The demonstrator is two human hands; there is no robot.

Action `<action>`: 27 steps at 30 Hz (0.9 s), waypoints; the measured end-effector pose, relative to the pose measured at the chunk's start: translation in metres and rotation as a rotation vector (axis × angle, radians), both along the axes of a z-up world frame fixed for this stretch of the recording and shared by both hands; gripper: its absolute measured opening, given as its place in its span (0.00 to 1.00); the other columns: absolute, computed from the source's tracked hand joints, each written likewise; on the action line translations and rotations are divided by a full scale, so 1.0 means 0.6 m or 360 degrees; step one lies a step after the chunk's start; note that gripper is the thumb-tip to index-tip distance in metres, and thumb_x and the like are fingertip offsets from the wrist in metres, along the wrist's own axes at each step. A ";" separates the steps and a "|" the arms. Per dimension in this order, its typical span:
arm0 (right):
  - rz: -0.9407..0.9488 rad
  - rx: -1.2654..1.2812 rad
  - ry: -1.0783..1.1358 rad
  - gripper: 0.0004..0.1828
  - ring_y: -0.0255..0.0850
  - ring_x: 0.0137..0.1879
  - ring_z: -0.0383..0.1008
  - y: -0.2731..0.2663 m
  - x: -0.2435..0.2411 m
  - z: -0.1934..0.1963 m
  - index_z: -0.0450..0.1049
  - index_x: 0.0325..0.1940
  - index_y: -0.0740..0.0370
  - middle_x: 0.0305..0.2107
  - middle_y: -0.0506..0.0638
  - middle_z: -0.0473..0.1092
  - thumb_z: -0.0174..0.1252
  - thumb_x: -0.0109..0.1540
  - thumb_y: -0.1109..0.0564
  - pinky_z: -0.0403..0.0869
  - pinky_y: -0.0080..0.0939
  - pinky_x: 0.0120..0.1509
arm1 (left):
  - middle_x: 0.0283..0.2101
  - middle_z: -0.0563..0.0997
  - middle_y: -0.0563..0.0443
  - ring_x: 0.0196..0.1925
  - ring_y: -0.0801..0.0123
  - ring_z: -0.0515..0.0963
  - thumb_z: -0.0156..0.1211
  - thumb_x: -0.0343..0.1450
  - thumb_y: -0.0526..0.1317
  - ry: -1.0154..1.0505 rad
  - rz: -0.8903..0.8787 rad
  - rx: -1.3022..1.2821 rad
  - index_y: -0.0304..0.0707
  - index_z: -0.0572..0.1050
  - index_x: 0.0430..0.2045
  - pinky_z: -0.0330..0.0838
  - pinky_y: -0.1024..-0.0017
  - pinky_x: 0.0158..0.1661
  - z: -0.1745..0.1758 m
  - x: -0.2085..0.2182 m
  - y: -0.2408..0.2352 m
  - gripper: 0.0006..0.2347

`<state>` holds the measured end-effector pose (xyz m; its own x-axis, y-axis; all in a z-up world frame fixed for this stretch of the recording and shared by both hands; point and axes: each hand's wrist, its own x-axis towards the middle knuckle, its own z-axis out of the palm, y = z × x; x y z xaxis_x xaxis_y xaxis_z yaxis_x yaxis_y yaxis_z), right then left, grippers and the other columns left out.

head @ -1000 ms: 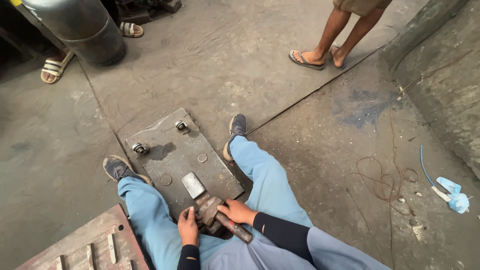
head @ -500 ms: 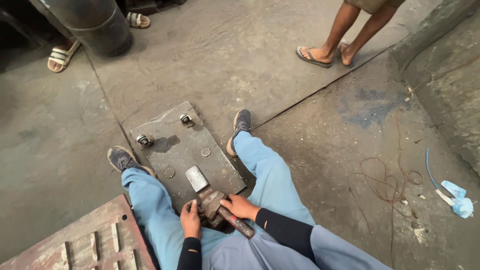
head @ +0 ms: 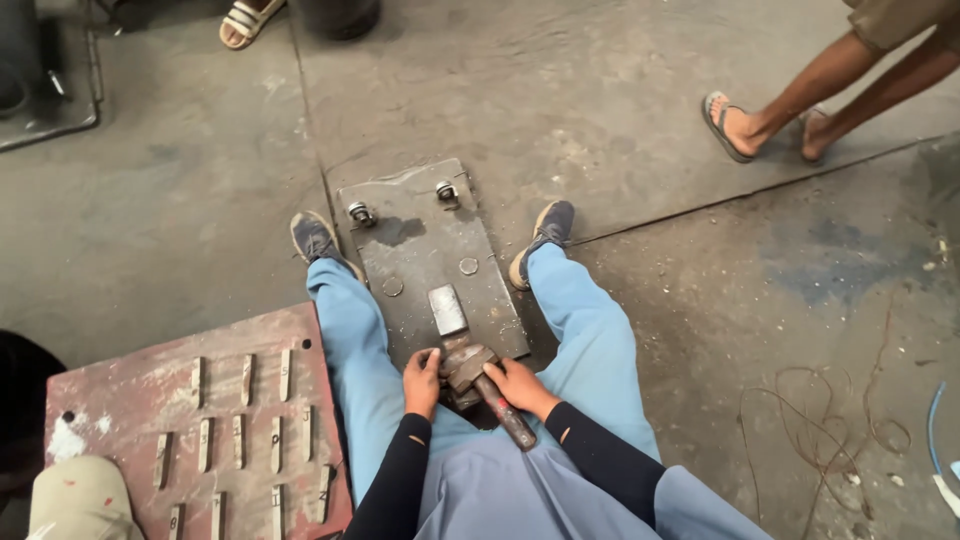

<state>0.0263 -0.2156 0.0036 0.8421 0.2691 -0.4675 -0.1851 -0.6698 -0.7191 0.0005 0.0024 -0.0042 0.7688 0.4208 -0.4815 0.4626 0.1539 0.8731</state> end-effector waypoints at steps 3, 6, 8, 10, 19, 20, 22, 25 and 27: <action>0.0017 0.0026 -0.0039 0.36 0.64 0.51 0.76 -0.001 0.002 0.007 0.74 0.47 0.72 0.42 0.71 0.76 0.49 0.65 0.32 0.73 0.54 0.55 | 0.34 0.83 0.47 0.27 0.70 0.80 0.60 0.74 0.42 0.0046 0.0019 -0.0060 0.29 0.78 0.43 0.74 0.72 0.29 0.012 0.004 -0.003 0.13; 0.0005 0.0053 -0.0034 0.36 0.64 0.51 0.76 0.000 0.002 0.015 0.74 0.48 0.71 0.42 0.70 0.76 0.49 0.65 0.32 0.73 0.54 0.55 | 0.34 0.82 0.47 0.26 0.70 0.79 0.60 0.73 0.42 0.0078 0.0039 -0.0116 0.30 0.78 0.43 0.74 0.72 0.28 0.016 0.002 -0.003 0.12; -0.0002 0.0040 -0.0021 0.36 0.64 0.50 0.76 0.001 -0.001 0.021 0.73 0.47 0.72 0.42 0.71 0.75 0.49 0.65 0.32 0.73 0.54 0.55 | 0.33 0.82 0.48 0.26 0.70 0.79 0.61 0.73 0.42 0.0067 0.0048 -0.0136 0.30 0.78 0.43 0.74 0.71 0.27 0.019 0.000 -0.003 0.12; -0.0048 0.0118 0.0006 0.35 0.64 0.51 0.76 0.002 0.002 0.032 0.74 0.47 0.71 0.42 0.70 0.76 0.50 0.64 0.32 0.73 0.54 0.55 | 0.34 0.82 0.48 0.26 0.71 0.79 0.61 0.73 0.42 0.0064 0.0030 -0.0129 0.30 0.78 0.43 0.74 0.72 0.27 0.027 0.006 -0.002 0.12; -0.0073 -0.0187 -0.0199 0.30 0.59 0.44 0.79 0.000 -0.020 0.077 0.74 0.43 0.68 0.35 0.65 0.78 0.57 0.62 0.35 0.74 0.53 0.47 | 0.35 0.82 0.47 0.27 0.71 0.79 0.61 0.73 0.42 0.0107 0.0042 -0.0125 0.29 0.78 0.44 0.74 0.72 0.28 0.022 0.004 -0.003 0.13; -0.0064 -0.0187 -0.0200 0.30 0.59 0.44 0.79 0.007 -0.017 0.111 0.74 0.43 0.68 0.35 0.65 0.78 0.57 0.62 0.35 0.74 0.53 0.47 | 0.35 0.82 0.47 0.27 0.71 0.79 0.61 0.73 0.42 0.0106 0.0051 -0.0126 0.29 0.78 0.44 0.74 0.72 0.28 0.022 0.006 -0.002 0.13; -0.0023 -0.0058 0.0300 0.27 0.46 0.33 0.82 0.017 -0.022 0.179 0.75 0.43 0.67 0.28 0.58 0.80 0.59 0.63 0.38 0.77 0.45 0.40 | 0.36 0.83 0.46 0.27 0.70 0.78 0.61 0.73 0.42 0.0054 0.0026 -0.0074 0.29 0.78 0.43 0.74 0.72 0.29 0.020 -0.002 -0.003 0.13; 0.0044 0.0224 0.0361 0.22 0.42 0.28 0.79 0.002 -0.034 0.105 0.72 0.48 0.67 0.24 0.56 0.77 0.63 0.61 0.47 0.76 0.43 0.34 | 0.36 0.83 0.47 0.28 0.69 0.79 0.60 0.73 0.43 0.0032 0.0007 -0.0078 0.29 0.78 0.42 0.74 0.70 0.30 0.016 0.007 0.005 0.14; 0.0026 0.0239 0.0431 0.22 0.41 0.28 0.79 0.000 -0.028 0.109 0.71 0.51 0.66 0.24 0.55 0.77 0.63 0.61 0.48 0.76 0.43 0.35 | 0.34 0.83 0.45 0.30 0.68 0.80 0.61 0.73 0.45 -0.0082 -0.0019 0.0200 0.28 0.78 0.41 0.74 0.69 0.33 0.004 0.024 0.031 0.15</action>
